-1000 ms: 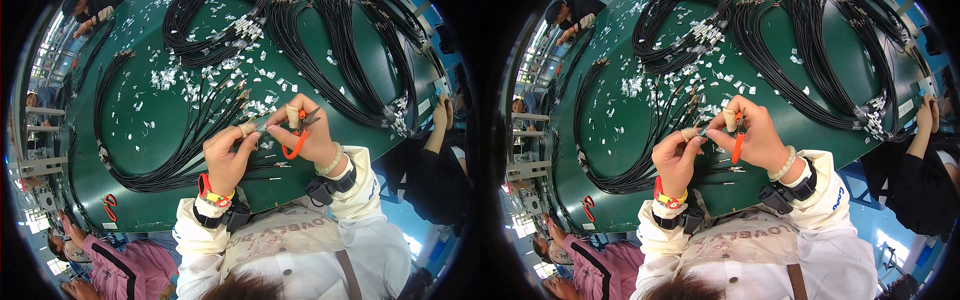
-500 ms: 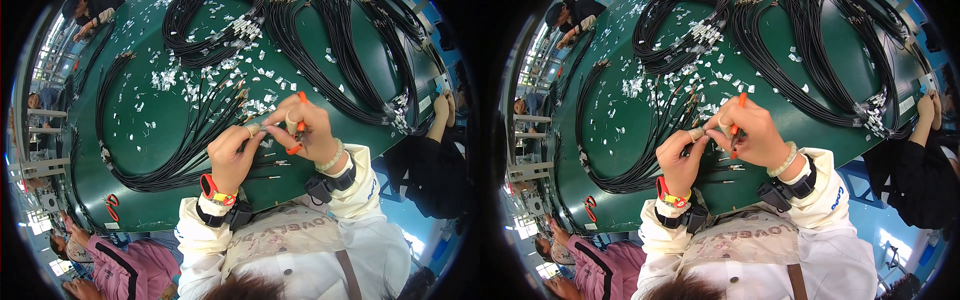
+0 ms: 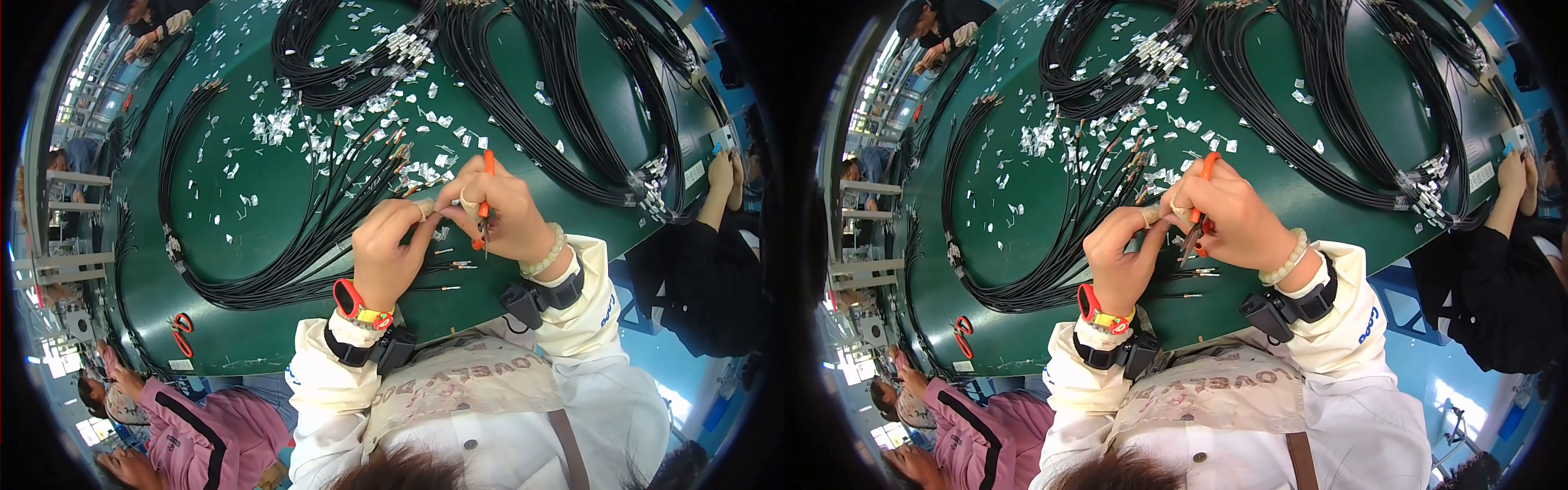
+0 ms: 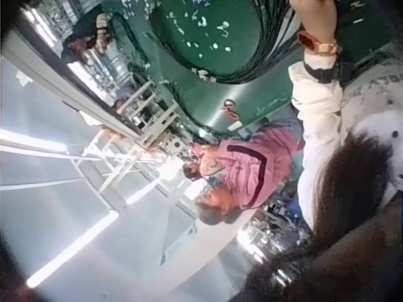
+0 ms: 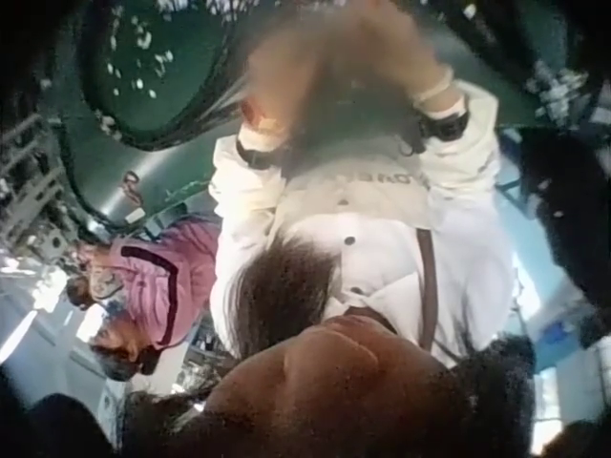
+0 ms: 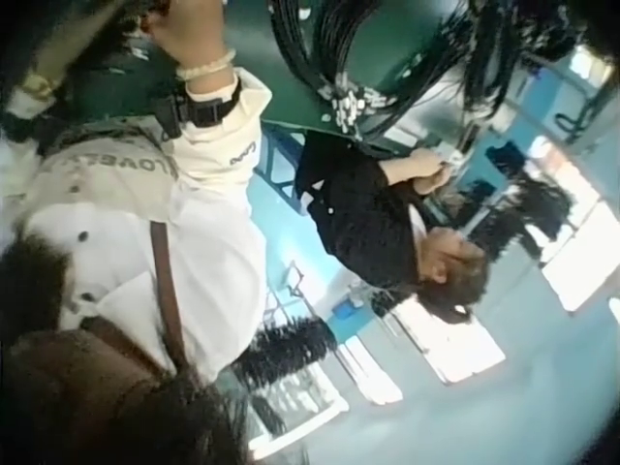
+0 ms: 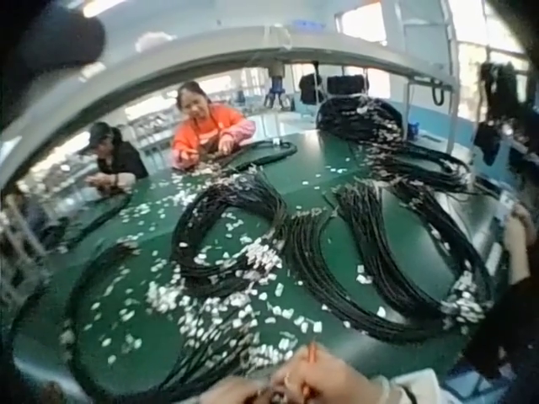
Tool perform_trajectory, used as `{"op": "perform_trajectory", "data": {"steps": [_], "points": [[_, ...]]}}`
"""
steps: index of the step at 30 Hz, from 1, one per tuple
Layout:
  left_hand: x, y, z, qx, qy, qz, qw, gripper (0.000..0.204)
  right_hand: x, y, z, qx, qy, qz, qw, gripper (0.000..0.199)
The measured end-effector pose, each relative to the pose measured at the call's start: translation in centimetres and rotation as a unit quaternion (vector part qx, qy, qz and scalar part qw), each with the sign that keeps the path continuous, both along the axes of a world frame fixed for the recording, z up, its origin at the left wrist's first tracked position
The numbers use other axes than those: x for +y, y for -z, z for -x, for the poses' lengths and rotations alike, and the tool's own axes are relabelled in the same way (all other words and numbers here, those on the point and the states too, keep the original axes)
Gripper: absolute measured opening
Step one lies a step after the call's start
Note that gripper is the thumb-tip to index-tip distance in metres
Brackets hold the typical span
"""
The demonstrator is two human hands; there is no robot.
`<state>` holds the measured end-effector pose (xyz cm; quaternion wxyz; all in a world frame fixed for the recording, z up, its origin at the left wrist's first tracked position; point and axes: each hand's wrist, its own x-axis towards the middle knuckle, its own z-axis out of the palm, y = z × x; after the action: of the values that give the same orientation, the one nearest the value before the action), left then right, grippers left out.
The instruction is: The person picks up a wire from a bundle, uses shears to strip the insulation from the end, and then trims the exposed wires. They repeat this process for several wires, handling each one individually before setting it back down.
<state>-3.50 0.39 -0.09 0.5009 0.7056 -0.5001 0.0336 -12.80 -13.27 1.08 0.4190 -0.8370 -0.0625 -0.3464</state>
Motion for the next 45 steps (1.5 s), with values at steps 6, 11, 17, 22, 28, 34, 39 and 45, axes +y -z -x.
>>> {"op": "perform_trajectory", "data": {"steps": [6, 11, 17, 22, 28, 34, 39, 45], "points": [[-0.5, 1.0, 0.0, 0.029, 0.034, 0.004, 0.999, 0.013, 0.5, 0.4, 0.1, 0.0, -0.073, 0.03, 0.997, 0.031], [-0.2, 0.2, 0.3, 0.141, 0.036, 0.013, 0.989, 0.013, 0.9, 0.2, -0.2, -0.053, -0.037, -0.343, 0.937, 0.027], [0.2, 1.8, -0.2, 0.196, 0.061, 0.056, 0.977, 0.006, 0.5, 0.0, 0.2, -0.017, -0.006, -0.335, 0.942, 0.034], [0.1, 1.5, -0.1, 0.193, 0.045, 0.05, 0.979, 0.005, 0.8, 0.4, 0.1, 0.038, -0.015, -0.301, 0.953, 0.06], [0.1, 1.6, -0.2, 0.251, 0.038, 0.096, 0.962, 0.01, 1.5, -0.3, 1.0, 0.198, -0.204, -0.332, 0.899, 0.059], [0.3, 1.4, -0.1, 0.252, 0.042, 0.096, 0.962, 0.011, 2.3, -0.2, 0.8, 0.398, -0.298, -0.341, 0.798, 0.051], [0.6, 1.2, 0.0, 0.243, 0.047, 0.074, 0.966, 0.011, 2.3, 0.1, 0.6, 0.429, -0.302, -0.329, 0.785, 0.046], [0.4, 1.5, 0.1, 0.248, 0.055, 0.089, 0.963, 0.01, 2.2, -0.7, 1.0, 0.41, -0.293, -0.392, 0.77, 0.045]]}}
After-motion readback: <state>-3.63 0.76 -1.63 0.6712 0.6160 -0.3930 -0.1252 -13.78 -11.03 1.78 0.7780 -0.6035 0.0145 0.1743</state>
